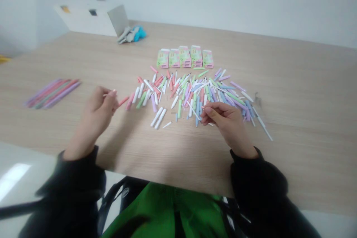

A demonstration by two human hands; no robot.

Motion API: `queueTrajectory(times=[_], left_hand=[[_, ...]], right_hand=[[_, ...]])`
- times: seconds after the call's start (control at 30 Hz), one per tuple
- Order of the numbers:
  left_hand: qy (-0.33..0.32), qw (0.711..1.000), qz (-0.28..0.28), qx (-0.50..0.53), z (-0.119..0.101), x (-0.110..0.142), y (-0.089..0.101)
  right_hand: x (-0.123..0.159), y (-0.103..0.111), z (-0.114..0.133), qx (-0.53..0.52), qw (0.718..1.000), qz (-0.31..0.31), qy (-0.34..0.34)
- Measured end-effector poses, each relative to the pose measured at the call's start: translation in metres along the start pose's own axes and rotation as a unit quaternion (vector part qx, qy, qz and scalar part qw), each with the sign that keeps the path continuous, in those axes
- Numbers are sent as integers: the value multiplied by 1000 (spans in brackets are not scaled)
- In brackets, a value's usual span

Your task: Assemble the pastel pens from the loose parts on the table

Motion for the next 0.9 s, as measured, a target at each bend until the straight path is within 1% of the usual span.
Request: queueTrajectory(times=[0.03, 0.07, 0.1, 0.13, 0.17, 0.23, 0.27, 0.33, 0.47, 0.53, 0.63, 0.7, 0.8, 0.9], left_hand=[[15, 992, -34, -121, 17, -4, 16], [23, 980, -27, -197, 33, -7, 24], [27, 969, -26, -246, 47, -11, 31], [46, 959, -32, -278, 61, -14, 36], [58, 955, -33, -288, 72, -16, 38], [75, 954, -24, -288, 87, -20, 35], [78, 956, -16, -282, 90, -21, 31], [77, 960, 5, -270, 92, -22, 21], [63, 966, 40, -249, 85, -18, 0], [59, 967, 48, -245, 82, -17, -9], [55, 971, 53, -226, 78, -17, -17], [57, 978, 53, -194, 78, -17, -17], [72, 985, 33, -150, 82, -16, -9], [46, 983, 13, -176, 84, -13, -1]], right_hand=[[1, 2, 2, 6, 1000, 1, 3], [2, 3, 3, 13, 1000, 3, 6], [3, 4, 4, 19, 1000, 4, 8], [3, 4, 4, 24, 1000, 6, 11], [4, 3, 4, 29, 999, 8, 14], [4, 2, 4, 39, 999, 14, 16], [3, 1, 4, 44, 999, 16, 15], [3, 0, 2, 59, 998, 17, 12], [2, -1, 0, 91, 996, 18, 15], [1, -2, -1, 98, 995, 22, 21], [1, -2, -4, 103, 994, 26, 26], [1, -1, -5, 109, 993, 25, 28], [1, 1, -6, 130, 991, 24, 33], [1, 3, -7, 148, 988, 21, 34]])
Point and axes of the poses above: each hand's wrist, its own x-axis away from the middle knuckle, its own y-axis out of the back of the hand, z = x × y, the point moved 7 cm from there along -x, towards the middle knuckle, and after that the axes turned 4 degrees about -z, right-handed, at the moved point
